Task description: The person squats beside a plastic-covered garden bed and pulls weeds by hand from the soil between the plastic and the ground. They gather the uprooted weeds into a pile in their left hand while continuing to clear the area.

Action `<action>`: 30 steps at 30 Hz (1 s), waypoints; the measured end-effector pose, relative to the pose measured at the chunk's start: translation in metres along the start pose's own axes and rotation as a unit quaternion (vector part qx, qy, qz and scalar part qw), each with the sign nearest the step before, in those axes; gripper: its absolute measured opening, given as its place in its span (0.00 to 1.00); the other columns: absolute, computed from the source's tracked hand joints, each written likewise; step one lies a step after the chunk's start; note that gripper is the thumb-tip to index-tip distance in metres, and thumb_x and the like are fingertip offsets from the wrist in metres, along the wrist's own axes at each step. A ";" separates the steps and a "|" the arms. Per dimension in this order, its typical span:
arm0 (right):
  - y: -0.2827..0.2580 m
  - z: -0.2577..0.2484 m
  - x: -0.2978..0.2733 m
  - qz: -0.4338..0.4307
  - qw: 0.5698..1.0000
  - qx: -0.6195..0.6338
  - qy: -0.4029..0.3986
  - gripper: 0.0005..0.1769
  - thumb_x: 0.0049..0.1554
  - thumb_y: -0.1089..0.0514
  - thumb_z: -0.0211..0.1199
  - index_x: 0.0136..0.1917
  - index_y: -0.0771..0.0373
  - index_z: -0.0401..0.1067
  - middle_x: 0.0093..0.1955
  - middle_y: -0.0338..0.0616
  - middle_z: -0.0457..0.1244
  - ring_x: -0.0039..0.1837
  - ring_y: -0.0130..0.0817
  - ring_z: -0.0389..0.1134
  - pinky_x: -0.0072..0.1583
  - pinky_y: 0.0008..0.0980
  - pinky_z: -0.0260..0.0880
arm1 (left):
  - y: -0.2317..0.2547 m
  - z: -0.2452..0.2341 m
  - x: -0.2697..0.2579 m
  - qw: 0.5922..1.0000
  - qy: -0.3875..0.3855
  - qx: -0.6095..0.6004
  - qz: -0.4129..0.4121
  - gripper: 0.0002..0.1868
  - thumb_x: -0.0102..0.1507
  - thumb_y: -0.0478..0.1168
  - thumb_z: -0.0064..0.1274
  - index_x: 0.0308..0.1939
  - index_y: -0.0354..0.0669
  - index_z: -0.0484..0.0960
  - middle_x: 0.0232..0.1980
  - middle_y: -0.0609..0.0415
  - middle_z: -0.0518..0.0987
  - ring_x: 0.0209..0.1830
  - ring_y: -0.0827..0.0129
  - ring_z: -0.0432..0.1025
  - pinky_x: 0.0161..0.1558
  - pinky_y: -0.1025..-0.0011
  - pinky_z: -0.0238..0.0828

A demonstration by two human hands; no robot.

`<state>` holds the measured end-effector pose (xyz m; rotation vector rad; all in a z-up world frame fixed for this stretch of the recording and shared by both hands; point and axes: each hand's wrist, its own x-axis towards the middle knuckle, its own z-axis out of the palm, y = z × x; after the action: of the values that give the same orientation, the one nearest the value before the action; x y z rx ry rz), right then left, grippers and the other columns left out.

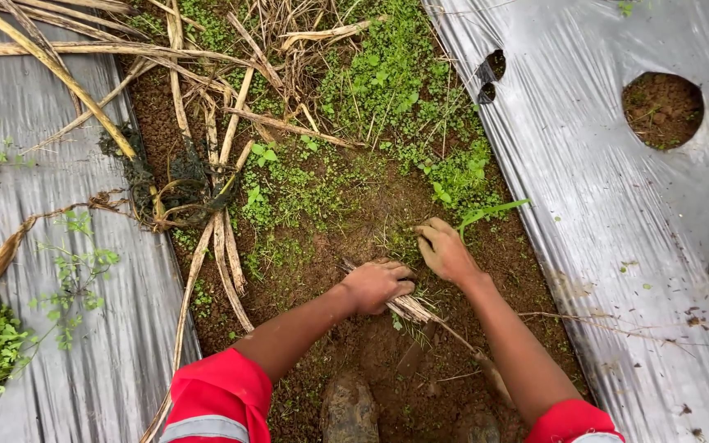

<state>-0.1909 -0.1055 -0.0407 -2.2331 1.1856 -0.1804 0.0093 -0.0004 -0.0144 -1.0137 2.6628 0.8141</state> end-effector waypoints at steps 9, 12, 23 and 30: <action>-0.002 0.027 -0.004 -0.042 0.987 -0.157 -0.005 0.20 0.57 0.64 0.68 0.62 0.57 0.74 0.63 0.48 0.60 0.66 0.54 0.68 0.56 0.47 0.82 | 0.009 -0.008 -0.010 1.000 -0.012 0.005 -0.017 0.39 0.57 0.21 0.45 0.73 0.46 0.66 0.74 0.42 0.67 0.77 0.51 0.60 0.75 0.50 0.56; 0.023 0.023 0.015 0.045 0.986 -0.158 0.038 0.13 0.61 0.65 0.64 0.58 0.55 0.78 0.57 0.44 0.67 0.63 0.43 0.72 0.62 0.38 0.79 | 0.012 -0.011 -0.016 0.999 -0.011 0.004 -0.032 0.39 0.57 0.19 0.42 0.73 0.45 0.65 0.74 0.42 0.67 0.77 0.51 0.60 0.75 0.51 0.56; 0.010 0.033 0.067 0.054 0.986 -0.117 0.102 0.19 0.56 0.60 0.73 0.61 0.58 0.77 0.62 0.56 0.66 0.66 0.55 0.69 0.66 0.52 0.74 | -0.007 0.034 -0.014 0.987 0.143 0.067 0.029 0.29 0.55 0.34 0.59 0.60 0.50 0.72 0.59 0.52 0.76 0.61 0.57 0.72 0.61 0.56 0.72; 0.018 0.016 0.071 0.115 0.974 -0.139 0.137 0.15 0.57 0.61 0.73 0.57 0.63 0.76 0.57 0.56 0.68 0.61 0.54 0.72 0.58 0.50 0.79 | -0.030 0.066 0.006 0.989 0.121 0.079 0.025 0.31 0.55 0.37 0.62 0.62 0.51 0.70 0.62 0.52 0.75 0.65 0.58 0.70 0.63 0.56 0.70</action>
<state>-0.1560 -0.1621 -0.0745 -2.3356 1.6986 -0.2491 0.0228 0.0142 -0.0849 -1.0709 2.9106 0.5052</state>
